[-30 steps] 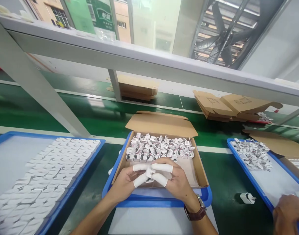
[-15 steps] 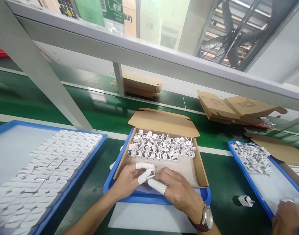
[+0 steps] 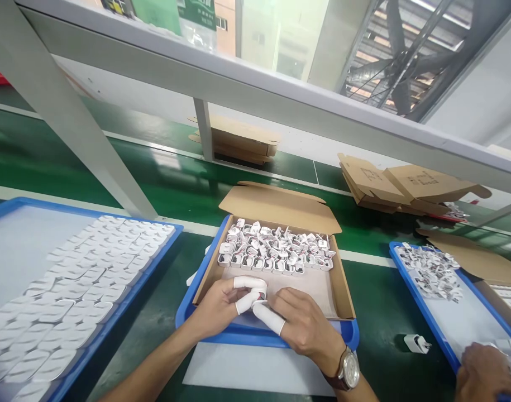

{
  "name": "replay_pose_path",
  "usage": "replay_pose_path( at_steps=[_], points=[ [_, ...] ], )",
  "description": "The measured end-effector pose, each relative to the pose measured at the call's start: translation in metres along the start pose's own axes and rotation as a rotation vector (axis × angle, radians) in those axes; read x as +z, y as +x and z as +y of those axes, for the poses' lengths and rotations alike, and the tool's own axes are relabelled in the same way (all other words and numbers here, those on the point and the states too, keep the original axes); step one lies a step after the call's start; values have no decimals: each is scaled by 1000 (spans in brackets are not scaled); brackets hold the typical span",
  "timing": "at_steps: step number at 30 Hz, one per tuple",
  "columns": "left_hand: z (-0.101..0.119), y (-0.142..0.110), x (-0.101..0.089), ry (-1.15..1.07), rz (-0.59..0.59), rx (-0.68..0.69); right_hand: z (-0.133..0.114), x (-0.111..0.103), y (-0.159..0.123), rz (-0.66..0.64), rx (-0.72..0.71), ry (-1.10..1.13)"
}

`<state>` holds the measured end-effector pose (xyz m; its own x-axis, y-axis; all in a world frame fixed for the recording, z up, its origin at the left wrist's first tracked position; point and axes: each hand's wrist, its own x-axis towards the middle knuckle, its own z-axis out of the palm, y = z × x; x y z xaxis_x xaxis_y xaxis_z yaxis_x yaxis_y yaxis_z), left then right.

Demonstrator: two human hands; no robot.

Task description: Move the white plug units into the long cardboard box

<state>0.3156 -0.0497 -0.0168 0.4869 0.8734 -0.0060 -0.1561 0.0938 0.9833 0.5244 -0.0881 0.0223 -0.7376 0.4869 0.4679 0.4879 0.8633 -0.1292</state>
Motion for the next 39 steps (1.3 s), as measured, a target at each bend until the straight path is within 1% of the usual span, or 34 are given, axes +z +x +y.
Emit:
replay_pose_path(
  at_steps=[2,4,9,13,18,20,24,26,30,32,34,36,39],
  points=[
    [0,-1,-1,-30,-13,16,2,6,-3,51,16,8],
    [0,-2,-3,-55,-25,26,2,12,-6,98,62,18],
    [5,-4,-8,-30,-54,110,3,26,-10,225,181,48],
    [4,-3,-9,-120,-59,134,3,29,-9,255,249,123],
    [3,-1,-4,-198,-66,94,4,28,-7,278,261,200],
    [3,-1,-3,-194,-67,96,3,30,-8,305,285,260],
    [0,-1,-5,-153,-48,146,2,41,-9,385,395,408],
    [-2,-1,-7,-131,-52,161,2,46,-8,409,424,436],
    [-4,-3,-8,-102,-76,168,4,47,-5,422,396,440],
    [-4,-3,-7,-130,-65,154,5,44,-5,407,396,506],
    [-4,-3,-6,-173,-69,131,8,42,-7,390,468,603],
    [-3,-3,-5,-177,-70,135,10,41,-10,384,581,668],
    [0,-6,-1,-111,-15,181,7,44,-17,331,753,777]
  ],
)
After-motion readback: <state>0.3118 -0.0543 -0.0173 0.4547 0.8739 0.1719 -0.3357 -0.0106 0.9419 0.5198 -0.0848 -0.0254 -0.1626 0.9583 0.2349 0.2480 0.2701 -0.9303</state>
